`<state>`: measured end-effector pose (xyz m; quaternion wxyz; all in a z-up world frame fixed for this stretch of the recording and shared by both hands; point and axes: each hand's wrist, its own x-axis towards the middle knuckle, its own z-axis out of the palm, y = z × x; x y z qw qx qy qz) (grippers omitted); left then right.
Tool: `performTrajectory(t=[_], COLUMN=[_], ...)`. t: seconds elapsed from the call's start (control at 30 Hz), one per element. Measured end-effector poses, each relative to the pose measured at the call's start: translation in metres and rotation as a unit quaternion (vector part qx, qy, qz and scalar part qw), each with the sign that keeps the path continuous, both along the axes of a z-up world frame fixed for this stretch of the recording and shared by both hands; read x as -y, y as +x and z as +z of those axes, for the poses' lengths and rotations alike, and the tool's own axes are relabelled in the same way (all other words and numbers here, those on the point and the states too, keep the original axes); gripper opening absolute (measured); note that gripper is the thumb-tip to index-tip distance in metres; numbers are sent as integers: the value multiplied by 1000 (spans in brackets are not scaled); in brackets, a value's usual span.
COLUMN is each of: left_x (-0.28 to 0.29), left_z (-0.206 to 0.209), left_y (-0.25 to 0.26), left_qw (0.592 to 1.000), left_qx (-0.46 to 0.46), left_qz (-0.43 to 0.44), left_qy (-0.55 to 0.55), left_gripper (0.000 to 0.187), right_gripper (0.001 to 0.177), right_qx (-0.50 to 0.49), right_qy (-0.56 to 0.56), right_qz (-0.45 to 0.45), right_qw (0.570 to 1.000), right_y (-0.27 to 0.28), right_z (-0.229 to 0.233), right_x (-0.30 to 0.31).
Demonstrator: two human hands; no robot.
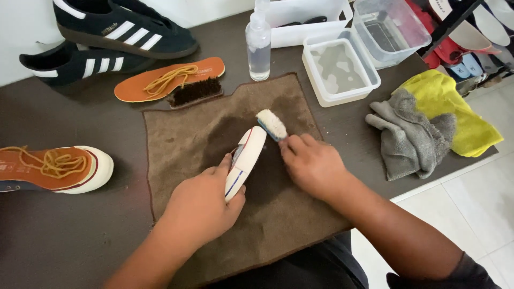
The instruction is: The person scrubs the white rubber sole of a light blue canvas sneaker with a blue-handled brush, then wipes the sole with a gray cloth. The person repeats this scrubbing and wiping cycle several times, rotating the shoe to clean different areas of the sole and side.
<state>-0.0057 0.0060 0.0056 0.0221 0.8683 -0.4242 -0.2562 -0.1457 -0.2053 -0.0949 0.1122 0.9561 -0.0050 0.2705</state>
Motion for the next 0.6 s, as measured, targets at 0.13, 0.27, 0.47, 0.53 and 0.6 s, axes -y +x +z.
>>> performTrajectory(t=[0.13,0.27,0.47,0.53,0.6], left_x=[1,1,3,6,11], left_z=[4,-1,4,6,18], left_y=[2,5,5,4,0], left_qw=[1000,1000,999,1000,998], left_qx=[-10,-4,-9,-2,2], left_qz=[10,11,20,19,35], left_qy=[7,1,23,15,56], left_gripper=[78,78,77,77,68], right_gripper=[8,14,26,28,29], right_qx=[32,16,-26,-10,73], right_qy=[27,29,101,118,136], right_qz=[10,5,-6,-19,-14], right_qw=[999,999,995,993,988], right_y=[2,0,-23,-40,-59], right_z=[5,3,26,36,45], right_x=[-5,-3,12,25,42])
